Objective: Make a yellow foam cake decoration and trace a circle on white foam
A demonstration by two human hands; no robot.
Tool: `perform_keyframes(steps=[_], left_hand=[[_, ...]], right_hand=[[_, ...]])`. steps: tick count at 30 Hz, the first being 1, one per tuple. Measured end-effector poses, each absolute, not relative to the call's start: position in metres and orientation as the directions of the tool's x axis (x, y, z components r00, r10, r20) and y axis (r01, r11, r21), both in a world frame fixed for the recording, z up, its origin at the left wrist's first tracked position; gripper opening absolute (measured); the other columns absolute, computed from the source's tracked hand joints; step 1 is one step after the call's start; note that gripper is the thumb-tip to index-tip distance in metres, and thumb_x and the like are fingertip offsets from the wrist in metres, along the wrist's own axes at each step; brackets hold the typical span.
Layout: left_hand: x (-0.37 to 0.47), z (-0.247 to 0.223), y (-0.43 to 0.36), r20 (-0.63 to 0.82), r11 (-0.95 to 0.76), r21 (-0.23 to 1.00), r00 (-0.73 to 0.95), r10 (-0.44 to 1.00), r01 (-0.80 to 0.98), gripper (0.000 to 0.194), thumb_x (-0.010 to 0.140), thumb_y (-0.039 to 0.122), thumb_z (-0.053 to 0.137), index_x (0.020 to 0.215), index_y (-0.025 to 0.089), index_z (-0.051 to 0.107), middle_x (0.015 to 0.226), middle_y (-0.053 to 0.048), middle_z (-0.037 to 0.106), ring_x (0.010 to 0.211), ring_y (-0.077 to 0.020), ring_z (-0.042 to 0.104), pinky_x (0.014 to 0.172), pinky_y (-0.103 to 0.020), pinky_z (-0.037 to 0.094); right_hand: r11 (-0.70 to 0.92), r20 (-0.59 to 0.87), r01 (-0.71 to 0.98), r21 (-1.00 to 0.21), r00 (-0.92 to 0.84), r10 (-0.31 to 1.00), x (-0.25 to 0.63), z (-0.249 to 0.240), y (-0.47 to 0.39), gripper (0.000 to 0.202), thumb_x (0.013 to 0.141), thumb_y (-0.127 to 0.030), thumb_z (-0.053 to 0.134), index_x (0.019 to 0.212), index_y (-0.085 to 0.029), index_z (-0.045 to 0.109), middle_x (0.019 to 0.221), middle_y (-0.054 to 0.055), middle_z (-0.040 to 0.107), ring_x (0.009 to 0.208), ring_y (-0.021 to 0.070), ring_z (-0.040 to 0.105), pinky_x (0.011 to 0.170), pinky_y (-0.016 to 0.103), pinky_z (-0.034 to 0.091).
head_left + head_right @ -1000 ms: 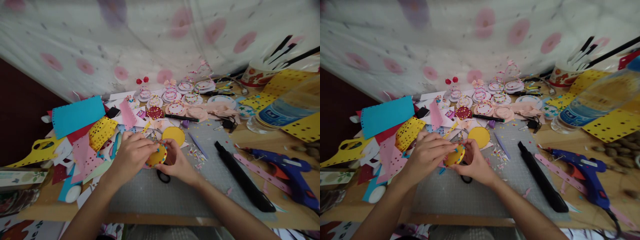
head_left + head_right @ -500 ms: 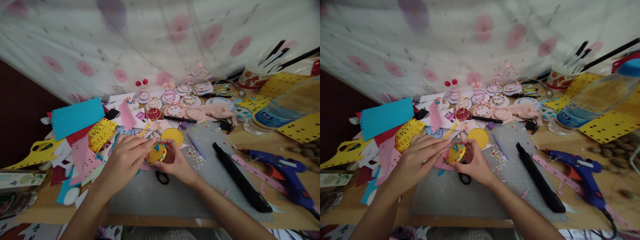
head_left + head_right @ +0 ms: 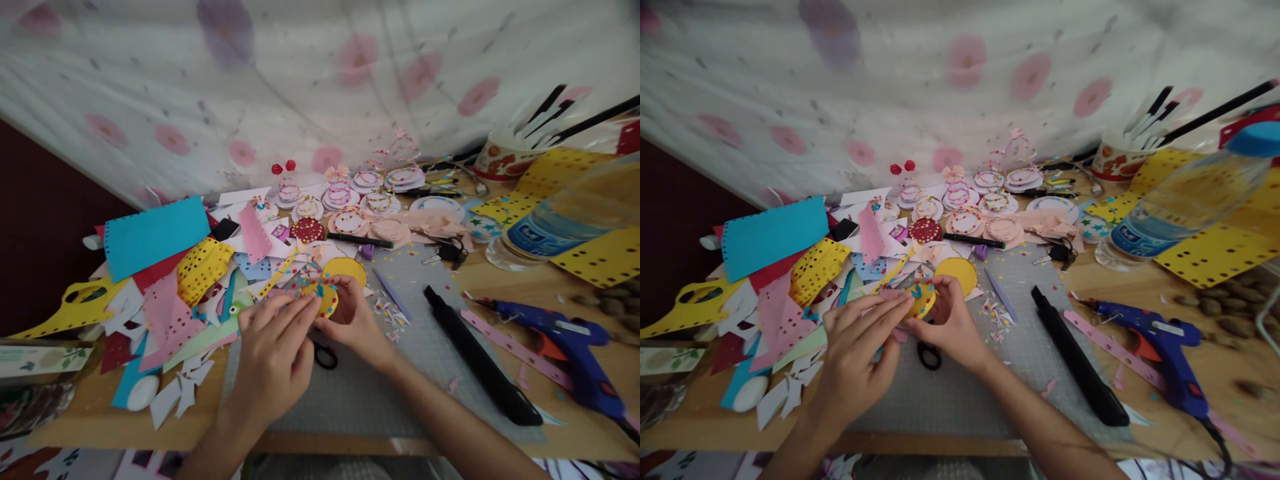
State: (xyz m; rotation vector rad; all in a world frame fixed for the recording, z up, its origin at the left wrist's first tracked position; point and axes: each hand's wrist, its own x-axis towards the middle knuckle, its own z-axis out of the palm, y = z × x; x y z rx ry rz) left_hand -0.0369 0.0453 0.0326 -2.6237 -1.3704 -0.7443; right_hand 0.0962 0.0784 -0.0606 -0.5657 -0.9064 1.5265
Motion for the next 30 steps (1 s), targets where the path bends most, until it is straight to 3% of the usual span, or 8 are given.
perform_keyframes(steps=[6,11,24,30], left_hand=[[-0.033,0.028,0.043,0.487,-0.555,0.283,0.381,0.786,0.782,0.046,0.081,0.002,0.046,0.122,0.021,0.058,0.111,-0.005,0.071,0.106,-0.0255,0.057,0.088,-0.045,0.039],[-0.022,0.024,0.044,0.525,-0.46,0.379,0.223,0.821,0.803,0.038,0.084,0.005,0.046,0.116,0.02,0.061,0.109,-0.008,0.068,0.106,-0.0256,0.056,0.09,-0.047,0.043],[-0.006,0.022,0.039,0.49,-0.323,0.287,0.152,0.859,0.902,0.039,0.081,0.012,0.049,0.116,0.022,0.061,0.108,-0.009,0.066,0.103,-0.0304,0.054,0.086,-0.052,0.039],[-0.003,0.022,0.038,0.444,-0.33,0.268,0.188,0.876,0.905,0.04,0.082,0.013,0.047,0.12,0.018,0.059,0.113,-0.012,0.066,0.105,-0.0326,0.054,0.086,-0.052,0.036]], right_hand=[[0.007,0.123,-0.596,-0.803,-0.154,0.98,0.097,-0.059,0.079,0.061,0.063,-0.039,0.083,0.104,-0.031,0.039,0.117,0.003,0.053,0.103,0.0195,0.059,0.094,0.039,0.049],[0.058,0.172,-0.586,-0.808,-0.142,0.975,0.097,-0.057,0.078,0.057,0.065,-0.033,0.083,0.105,-0.031,0.041,0.115,0.002,0.054,0.102,0.0175,0.058,0.093,0.035,0.049],[0.191,0.276,-0.443,-0.876,-0.133,0.952,0.102,-0.059,0.071,0.069,0.063,-0.028,0.086,0.115,-0.033,0.041,0.133,0.006,0.047,0.126,0.0225,0.047,0.107,0.04,0.041],[0.257,0.304,-0.388,-0.885,-0.063,0.951,0.101,-0.065,0.072,0.064,0.069,-0.021,0.081,0.117,-0.033,0.041,0.134,0.005,0.045,0.126,0.0213,0.047,0.107,0.041,0.041]])
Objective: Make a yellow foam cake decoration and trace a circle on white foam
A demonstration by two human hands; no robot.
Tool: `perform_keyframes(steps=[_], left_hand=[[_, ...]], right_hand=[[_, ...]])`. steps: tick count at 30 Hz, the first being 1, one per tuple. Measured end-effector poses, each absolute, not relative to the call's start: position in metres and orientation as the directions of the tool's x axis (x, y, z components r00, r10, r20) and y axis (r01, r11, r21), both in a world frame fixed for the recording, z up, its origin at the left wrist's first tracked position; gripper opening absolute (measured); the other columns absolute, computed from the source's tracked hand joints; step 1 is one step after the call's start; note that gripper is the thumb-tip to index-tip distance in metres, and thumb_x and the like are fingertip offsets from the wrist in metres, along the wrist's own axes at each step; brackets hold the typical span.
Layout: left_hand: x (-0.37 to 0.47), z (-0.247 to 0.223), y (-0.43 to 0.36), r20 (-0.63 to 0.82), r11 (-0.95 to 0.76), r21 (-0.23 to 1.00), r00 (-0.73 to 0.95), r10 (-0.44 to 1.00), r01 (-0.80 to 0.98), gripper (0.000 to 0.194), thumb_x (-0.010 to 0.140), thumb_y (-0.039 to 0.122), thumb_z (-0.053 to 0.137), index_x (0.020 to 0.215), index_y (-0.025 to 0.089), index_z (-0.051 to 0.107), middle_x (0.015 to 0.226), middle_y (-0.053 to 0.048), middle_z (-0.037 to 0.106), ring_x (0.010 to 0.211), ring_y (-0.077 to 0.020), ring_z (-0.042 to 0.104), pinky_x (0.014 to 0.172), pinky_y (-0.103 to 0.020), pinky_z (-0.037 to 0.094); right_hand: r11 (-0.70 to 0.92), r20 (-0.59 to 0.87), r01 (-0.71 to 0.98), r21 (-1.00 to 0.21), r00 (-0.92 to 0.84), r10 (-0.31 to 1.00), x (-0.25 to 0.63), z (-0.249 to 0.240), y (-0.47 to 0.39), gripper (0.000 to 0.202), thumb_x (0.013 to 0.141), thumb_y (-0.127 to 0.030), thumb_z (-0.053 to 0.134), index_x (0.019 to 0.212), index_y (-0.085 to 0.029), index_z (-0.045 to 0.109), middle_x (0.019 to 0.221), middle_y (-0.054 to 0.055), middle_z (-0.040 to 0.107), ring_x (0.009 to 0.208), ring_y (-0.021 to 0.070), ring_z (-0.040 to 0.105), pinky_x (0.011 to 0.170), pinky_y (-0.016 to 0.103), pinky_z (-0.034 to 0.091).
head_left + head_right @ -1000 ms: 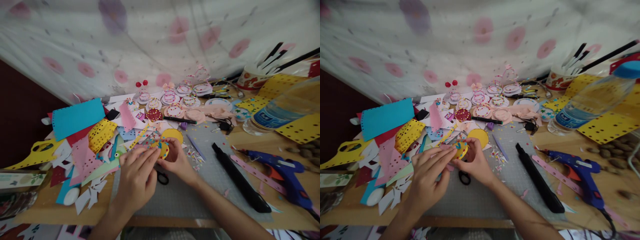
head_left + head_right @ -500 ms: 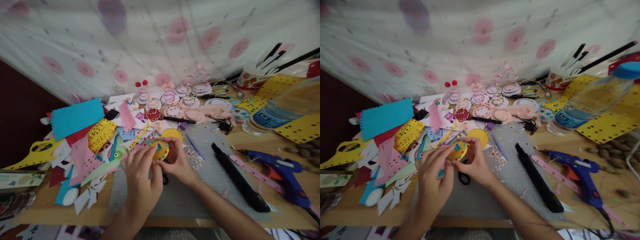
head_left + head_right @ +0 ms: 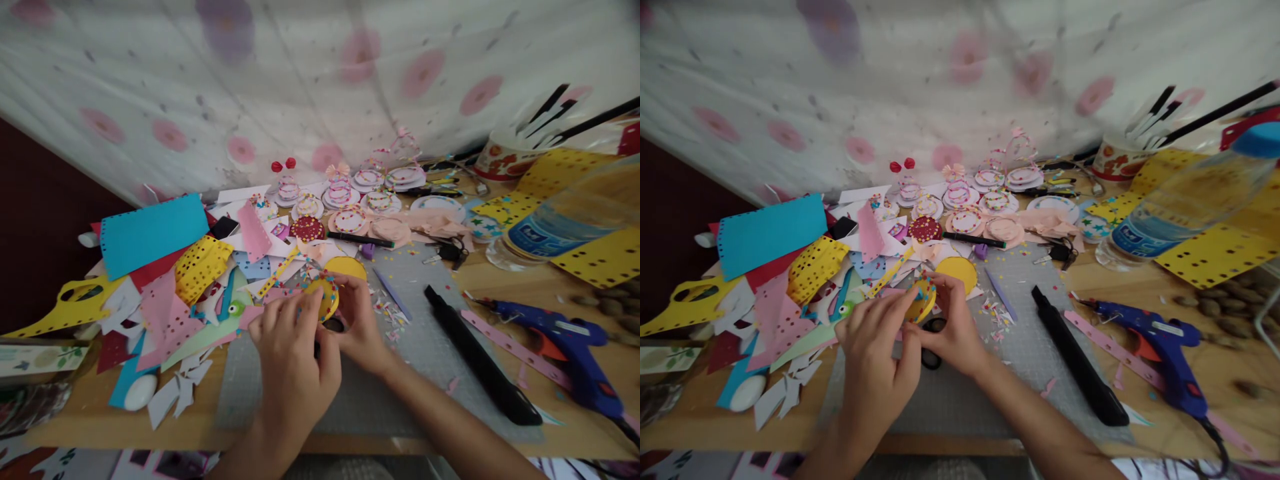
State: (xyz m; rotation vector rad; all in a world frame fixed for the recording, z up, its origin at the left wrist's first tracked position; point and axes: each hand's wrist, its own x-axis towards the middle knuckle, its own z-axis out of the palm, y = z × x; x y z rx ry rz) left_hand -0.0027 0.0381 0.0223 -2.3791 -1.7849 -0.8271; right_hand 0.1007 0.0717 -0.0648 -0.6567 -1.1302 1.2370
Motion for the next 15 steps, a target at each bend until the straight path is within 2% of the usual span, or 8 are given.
perform_keyframes(steps=[7,15], left_hand=[[-0.0017,0.0227,0.0398,0.436,-0.352,0.299,0.201,0.877,0.887,0.039,0.083,0.012,0.046,0.12,0.018,0.058,0.107,-0.01,0.069,0.102,-0.0308,0.055,0.085,-0.048,0.035],[-0.0039,0.0213,0.0397,0.476,-0.336,0.32,0.156,0.865,0.886,0.034,0.084,0.012,0.047,0.115,0.014,0.059,0.11,-0.011,0.068,0.107,-0.0297,0.053,0.09,-0.046,0.036]], right_hand=[[0.316,0.354,-0.34,-0.886,-0.053,0.934,0.1007,-0.0692,0.0725,0.071,0.067,-0.02,0.083,0.121,-0.033,0.039,0.138,0.007,0.043,0.13,0.022,0.044,0.109,0.043,0.04],[0.357,0.391,-0.298,-0.885,-0.062,0.918,0.1018,-0.0667,0.0725,0.063,0.074,-0.02,0.077,0.123,-0.031,0.038,0.138,0.008,0.044,0.131,0.0211,0.044,0.108,0.041,0.041]])
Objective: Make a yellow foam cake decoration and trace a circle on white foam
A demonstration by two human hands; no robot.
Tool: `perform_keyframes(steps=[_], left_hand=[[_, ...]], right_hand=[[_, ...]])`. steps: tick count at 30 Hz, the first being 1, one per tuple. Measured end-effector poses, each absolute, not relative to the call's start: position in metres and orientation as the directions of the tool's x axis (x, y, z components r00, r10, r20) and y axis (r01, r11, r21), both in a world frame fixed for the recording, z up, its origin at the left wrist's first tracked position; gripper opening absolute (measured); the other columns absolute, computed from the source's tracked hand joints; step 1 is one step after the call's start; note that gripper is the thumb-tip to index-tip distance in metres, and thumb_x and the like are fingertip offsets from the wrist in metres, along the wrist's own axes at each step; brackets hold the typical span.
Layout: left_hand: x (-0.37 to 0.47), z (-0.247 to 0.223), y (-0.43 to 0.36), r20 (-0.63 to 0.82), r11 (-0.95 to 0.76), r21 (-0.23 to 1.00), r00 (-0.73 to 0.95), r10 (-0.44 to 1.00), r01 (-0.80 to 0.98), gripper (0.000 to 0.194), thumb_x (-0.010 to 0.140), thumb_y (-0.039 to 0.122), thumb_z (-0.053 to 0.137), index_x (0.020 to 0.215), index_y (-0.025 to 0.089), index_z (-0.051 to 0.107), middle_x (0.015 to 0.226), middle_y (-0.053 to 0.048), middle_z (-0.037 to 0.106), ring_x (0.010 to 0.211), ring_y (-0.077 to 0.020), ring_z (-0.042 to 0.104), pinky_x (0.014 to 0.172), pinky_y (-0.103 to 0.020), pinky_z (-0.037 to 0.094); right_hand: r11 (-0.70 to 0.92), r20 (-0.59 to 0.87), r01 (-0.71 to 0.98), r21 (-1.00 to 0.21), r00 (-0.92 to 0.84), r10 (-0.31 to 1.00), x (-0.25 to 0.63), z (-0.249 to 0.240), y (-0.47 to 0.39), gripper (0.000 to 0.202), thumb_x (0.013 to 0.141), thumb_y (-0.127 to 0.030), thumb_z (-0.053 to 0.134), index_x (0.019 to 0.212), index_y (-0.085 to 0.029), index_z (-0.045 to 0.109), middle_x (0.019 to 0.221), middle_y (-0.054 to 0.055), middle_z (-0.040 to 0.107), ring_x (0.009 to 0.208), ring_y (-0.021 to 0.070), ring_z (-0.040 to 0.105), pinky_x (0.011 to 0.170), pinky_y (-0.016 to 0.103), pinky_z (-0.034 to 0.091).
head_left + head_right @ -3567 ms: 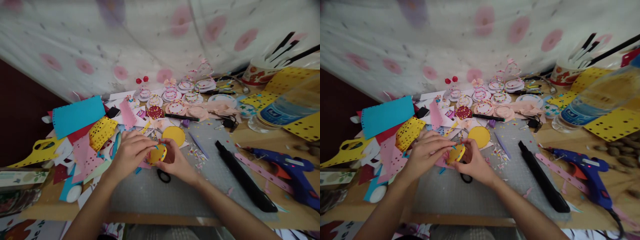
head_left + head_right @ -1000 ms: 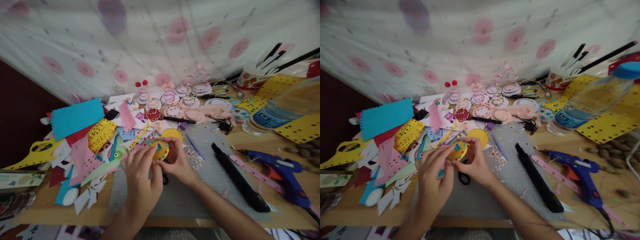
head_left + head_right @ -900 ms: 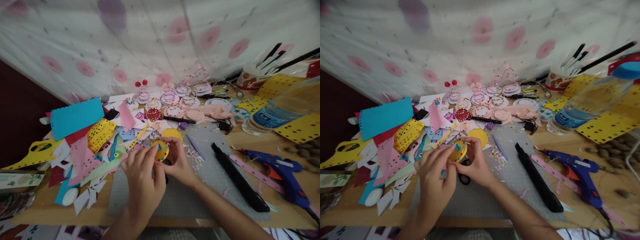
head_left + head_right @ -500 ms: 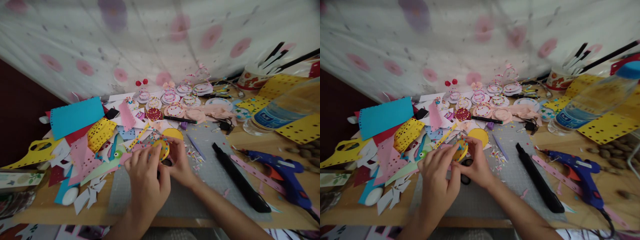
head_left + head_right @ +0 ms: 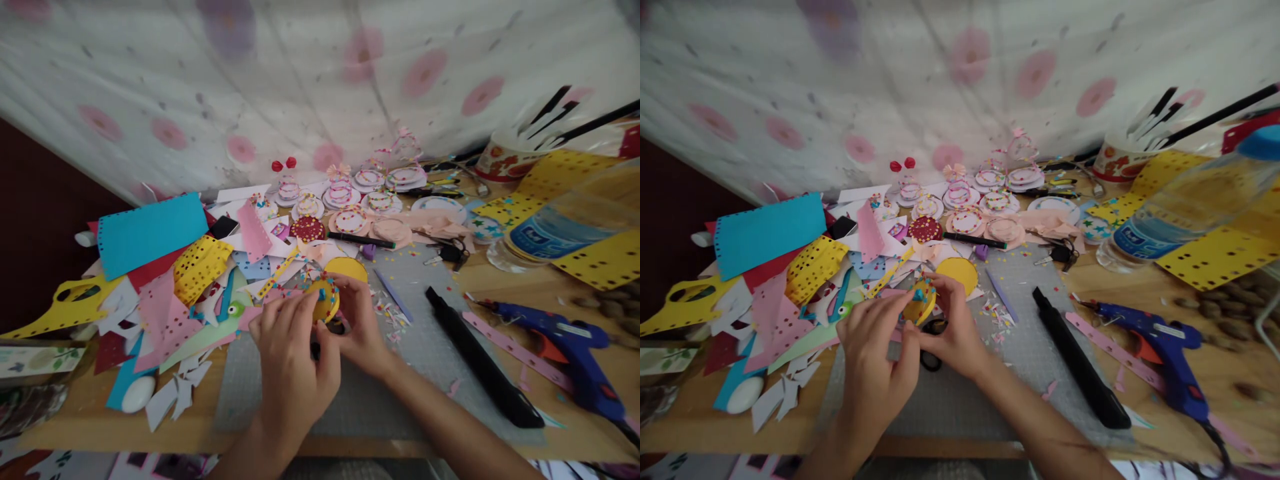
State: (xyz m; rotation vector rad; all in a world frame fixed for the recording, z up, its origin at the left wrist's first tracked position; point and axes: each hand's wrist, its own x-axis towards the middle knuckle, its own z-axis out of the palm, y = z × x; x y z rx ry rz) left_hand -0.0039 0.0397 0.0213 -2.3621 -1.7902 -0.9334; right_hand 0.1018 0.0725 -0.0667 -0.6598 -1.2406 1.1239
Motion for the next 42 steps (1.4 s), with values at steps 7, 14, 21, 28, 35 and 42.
perform_keyframes(steps=[7,14,21,28,35,42], left_hand=[[-0.005,0.022,0.043,0.501,-0.356,0.285,0.178,0.847,0.89,0.034,0.082,0.012,0.05,0.113,0.014,0.063,0.108,-0.011,0.068,0.104,-0.0288,0.055,0.09,-0.047,0.039],[-0.006,0.02,0.044,0.59,-0.406,0.303,0.164,0.791,0.862,0.029,0.081,0.008,0.053,0.107,0.011,0.065,0.102,-0.012,0.07,0.099,-0.027,0.057,0.088,-0.046,0.044],[-0.002,0.021,0.044,0.624,-0.393,0.289,0.14,0.769,0.873,0.027,0.081,0.005,0.053,0.104,0.012,0.065,0.099,-0.01,0.071,0.096,-0.0252,0.057,0.09,-0.043,0.043],[-0.002,0.023,0.044,0.527,-0.339,0.252,0.165,0.834,0.906,0.03,0.083,0.01,0.052,0.11,0.013,0.064,0.099,-0.009,0.071,0.098,-0.028,0.054,0.089,-0.045,0.04],[-0.006,0.029,0.04,0.4,-0.35,0.136,0.272,0.875,0.927,0.036,0.085,0.019,0.051,0.119,0.016,0.063,0.11,-0.012,0.068,0.104,-0.0333,0.053,0.087,-0.05,0.034],[-0.004,0.035,0.037,0.326,-0.353,0.12,0.299,0.897,0.928,0.039,0.088,0.021,0.047,0.124,0.019,0.061,0.111,-0.012,0.068,0.106,-0.0342,0.054,0.085,-0.05,0.032]], right_hand=[[0.365,0.399,-0.283,-0.887,-0.071,0.914,0.101,-0.07,0.072,0.066,0.073,-0.022,0.078,0.125,-0.03,0.038,0.138,0.009,0.044,0.129,0.0227,0.046,0.106,0.041,0.044],[0.388,0.419,-0.301,-0.871,-0.042,0.907,0.101,-0.068,0.071,0.063,0.074,-0.019,0.076,0.123,-0.03,0.038,0.137,0.008,0.046,0.131,0.0222,0.044,0.107,0.04,0.043],[0.387,0.428,-0.333,-0.86,-0.055,0.902,0.102,-0.068,0.07,0.067,0.072,-0.017,0.078,0.125,-0.032,0.039,0.138,0.008,0.044,0.132,0.0223,0.043,0.107,0.04,0.042],[0.359,0.405,-0.34,-0.869,-0.072,0.911,0.102,-0.068,0.071,0.073,0.069,-0.017,0.082,0.126,-0.034,0.039,0.138,0.005,0.043,0.129,0.02,0.045,0.108,0.037,0.041],[0.331,0.374,-0.311,-0.891,-0.089,0.923,0.102,-0.071,0.072,0.072,0.069,-0.025,0.082,0.125,-0.034,0.039,0.136,0.006,0.045,0.126,0.021,0.049,0.106,0.038,0.044],[0.322,0.369,-0.313,-0.894,-0.102,0.924,0.102,-0.077,0.072,0.078,0.068,-0.022,0.083,0.129,-0.034,0.037,0.135,0.006,0.046,0.128,0.0207,0.046,0.109,0.037,0.041]])
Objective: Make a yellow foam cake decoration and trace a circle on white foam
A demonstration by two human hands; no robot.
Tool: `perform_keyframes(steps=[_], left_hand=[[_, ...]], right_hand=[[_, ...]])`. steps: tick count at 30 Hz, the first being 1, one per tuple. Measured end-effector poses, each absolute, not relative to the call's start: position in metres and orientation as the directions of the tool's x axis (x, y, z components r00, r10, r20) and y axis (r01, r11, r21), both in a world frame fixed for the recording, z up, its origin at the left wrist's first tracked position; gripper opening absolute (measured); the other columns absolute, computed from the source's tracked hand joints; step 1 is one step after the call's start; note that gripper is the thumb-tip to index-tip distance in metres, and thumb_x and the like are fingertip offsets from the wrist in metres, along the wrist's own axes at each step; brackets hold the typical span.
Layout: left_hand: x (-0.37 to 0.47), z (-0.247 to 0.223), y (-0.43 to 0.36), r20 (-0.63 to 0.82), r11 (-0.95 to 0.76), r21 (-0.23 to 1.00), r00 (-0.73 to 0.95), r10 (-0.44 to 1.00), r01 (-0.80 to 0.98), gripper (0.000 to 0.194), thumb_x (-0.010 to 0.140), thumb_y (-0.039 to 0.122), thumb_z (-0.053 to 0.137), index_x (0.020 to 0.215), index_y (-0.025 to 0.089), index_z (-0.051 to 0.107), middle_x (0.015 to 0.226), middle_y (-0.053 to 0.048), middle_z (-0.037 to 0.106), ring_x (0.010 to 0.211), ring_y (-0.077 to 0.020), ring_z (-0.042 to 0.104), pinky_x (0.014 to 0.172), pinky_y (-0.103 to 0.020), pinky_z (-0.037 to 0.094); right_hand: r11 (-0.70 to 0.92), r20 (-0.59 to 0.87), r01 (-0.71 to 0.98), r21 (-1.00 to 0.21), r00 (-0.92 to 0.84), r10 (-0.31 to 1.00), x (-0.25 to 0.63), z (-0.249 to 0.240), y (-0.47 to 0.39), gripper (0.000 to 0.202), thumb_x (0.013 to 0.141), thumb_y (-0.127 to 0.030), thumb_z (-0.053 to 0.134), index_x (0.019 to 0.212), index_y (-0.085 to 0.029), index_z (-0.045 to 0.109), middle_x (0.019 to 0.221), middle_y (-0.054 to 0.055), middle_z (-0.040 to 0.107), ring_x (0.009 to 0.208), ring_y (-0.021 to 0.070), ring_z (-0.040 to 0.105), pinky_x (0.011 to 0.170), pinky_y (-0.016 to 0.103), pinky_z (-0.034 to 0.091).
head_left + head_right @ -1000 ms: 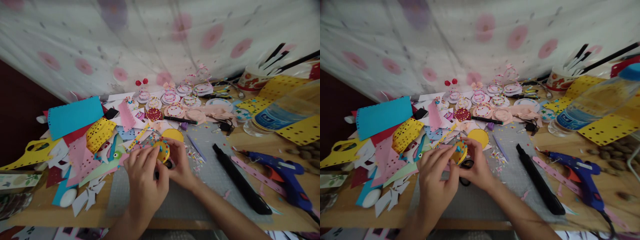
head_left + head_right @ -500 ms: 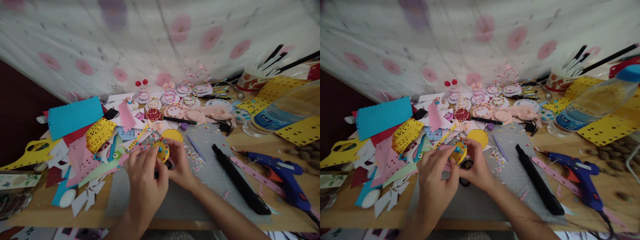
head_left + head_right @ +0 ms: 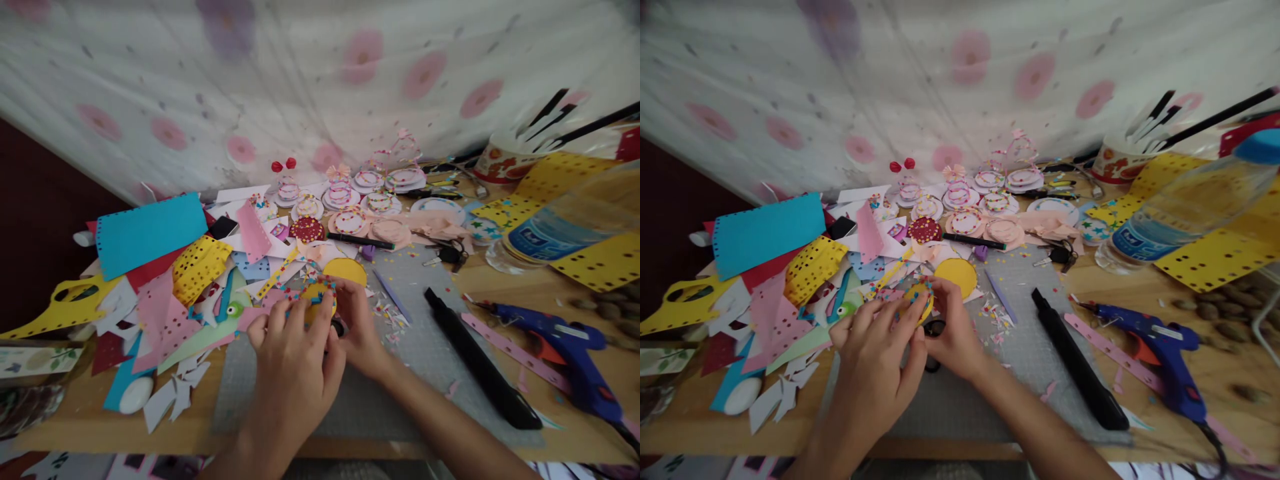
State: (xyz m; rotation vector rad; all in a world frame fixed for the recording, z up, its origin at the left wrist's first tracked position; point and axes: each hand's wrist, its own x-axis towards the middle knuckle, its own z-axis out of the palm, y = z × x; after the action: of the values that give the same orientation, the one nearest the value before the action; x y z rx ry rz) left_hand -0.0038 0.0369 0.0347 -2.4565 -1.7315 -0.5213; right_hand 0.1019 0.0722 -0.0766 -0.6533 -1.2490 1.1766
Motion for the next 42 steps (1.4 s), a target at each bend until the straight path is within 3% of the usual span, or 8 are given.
perform_keyframes(steps=[9,13,19,27,31,34,37,42], left_hand=[[-0.017,0.038,0.022,0.541,-0.465,0.281,0.262,0.799,0.84,0.036,0.083,0.009,0.053,0.118,0.017,0.058,0.105,-0.008,0.069,0.097,-0.0229,0.061,0.084,-0.04,0.038],[-0.028,0.026,0.016,0.626,-0.422,0.48,0.037,0.779,0.769,0.034,0.084,0.006,0.053,0.114,0.021,0.061,0.104,-0.006,0.064,0.099,-0.0195,0.059,0.085,-0.035,0.045],[-0.037,-0.007,0.043,0.193,-0.131,0.953,-0.216,0.957,0.274,0.025,0.086,0.031,0.062,0.108,0.021,0.059,0.111,-0.007,0.063,0.101,-0.0192,0.062,0.087,-0.033,0.052],[-0.041,-0.029,0.069,-0.136,0.147,0.925,0.056,0.989,-0.351,0.053,0.08,0.048,0.066,0.122,0.021,0.05,0.125,-0.013,0.061,0.114,-0.0261,0.06,0.095,-0.039,0.049],[-0.053,-0.025,0.083,-0.255,0.248,0.914,0.022,0.967,-0.32,0.058,0.083,0.062,0.052,0.121,0.018,0.053,0.127,-0.016,0.06,0.117,-0.0298,0.058,0.093,-0.042,0.05],[-0.067,-0.008,0.091,0.046,-0.048,0.997,-0.036,0.998,-0.055,0.057,0.084,0.056,0.056,0.131,0.024,0.049,0.146,-0.011,0.044,0.136,-0.0279,0.04,0.11,-0.044,0.034],[-0.078,0.014,0.091,0.426,-0.494,0.816,0.266,0.865,0.3,0.048,0.092,0.043,0.05,0.138,0.029,0.046,0.153,-0.006,0.036,0.144,-0.0234,0.026,0.118,-0.045,0.02],[-0.073,0.018,0.072,0.402,-0.64,0.683,0.55,0.732,0.353,0.044,0.098,0.033,0.04,0.141,0.029,0.043,0.15,-0.005,0.041,0.141,-0.0206,0.032,0.118,-0.045,0.021]], right_hand=[[0.215,0.286,-0.455,-0.864,-0.093,0.954,0.1,-0.063,0.073,0.06,0.071,-0.021,0.079,0.119,-0.032,0.044,0.132,0.004,0.051,0.121,0.018,0.054,0.102,0.035,0.046],[0.031,0.138,-0.626,-0.779,-0.123,0.983,0.099,-0.062,0.081,0.051,0.072,-0.034,0.078,0.114,-0.031,0.05,0.126,0.003,0.059,0.114,0.0206,0.06,0.096,0.038,0.051],[-0.1,0.048,-0.594,-0.798,-0.228,0.973,0.105,-0.06,0.087,0.056,0.068,-0.046,0.079,0.117,-0.028,0.057,0.129,0.004,0.06,0.118,0.0253,0.058,0.101,0.044,0.047],[0.083,0.174,-0.459,-0.885,-0.161,0.972,0.107,-0.074,0.093,0.066,0.058,-0.035,0.086,0.116,-0.03,0.055,0.13,0.006,0.058,0.119,0.0251,0.057,0.097,0.043,0.05],[0.116,0.173,-0.376,-0.919,-0.122,0.977,0.109,-0.073,0.094,0.069,0.055,-0.031,0.088,0.115,-0.029,0.055,0.13,0.006,0.057,0.121,0.0242,0.055,0.099,0.042,0.048],[0.126,0.179,-0.355,-0.926,-0.119,0.977,0.108,-0.069,0.088,0.068,0.055,-0.032,0.088,0.115,-0.029,0.056,0.129,0.006,0.057,0.121,0.0246,0.055,0.099,0.043,0.048],[0.127,0.176,-0.356,-0.926,-0.107,0.979,0.103,-0.065,0.078,0.066,0.056,-0.034,0.087,0.115,-0.028,0.057,0.129,0.007,0.059,0.119,0.0258,0.057,0.097,0.044,0.049],[0.14,0.163,-0.388,-0.911,-0.026,0.986,0.086,-0.061,0.055,0.059,0.065,-0.038,0.081,0.117,-0.026,0.056,0.125,0.007,0.062,0.114,0.0247,0.059,0.098,0.043,0.048]])
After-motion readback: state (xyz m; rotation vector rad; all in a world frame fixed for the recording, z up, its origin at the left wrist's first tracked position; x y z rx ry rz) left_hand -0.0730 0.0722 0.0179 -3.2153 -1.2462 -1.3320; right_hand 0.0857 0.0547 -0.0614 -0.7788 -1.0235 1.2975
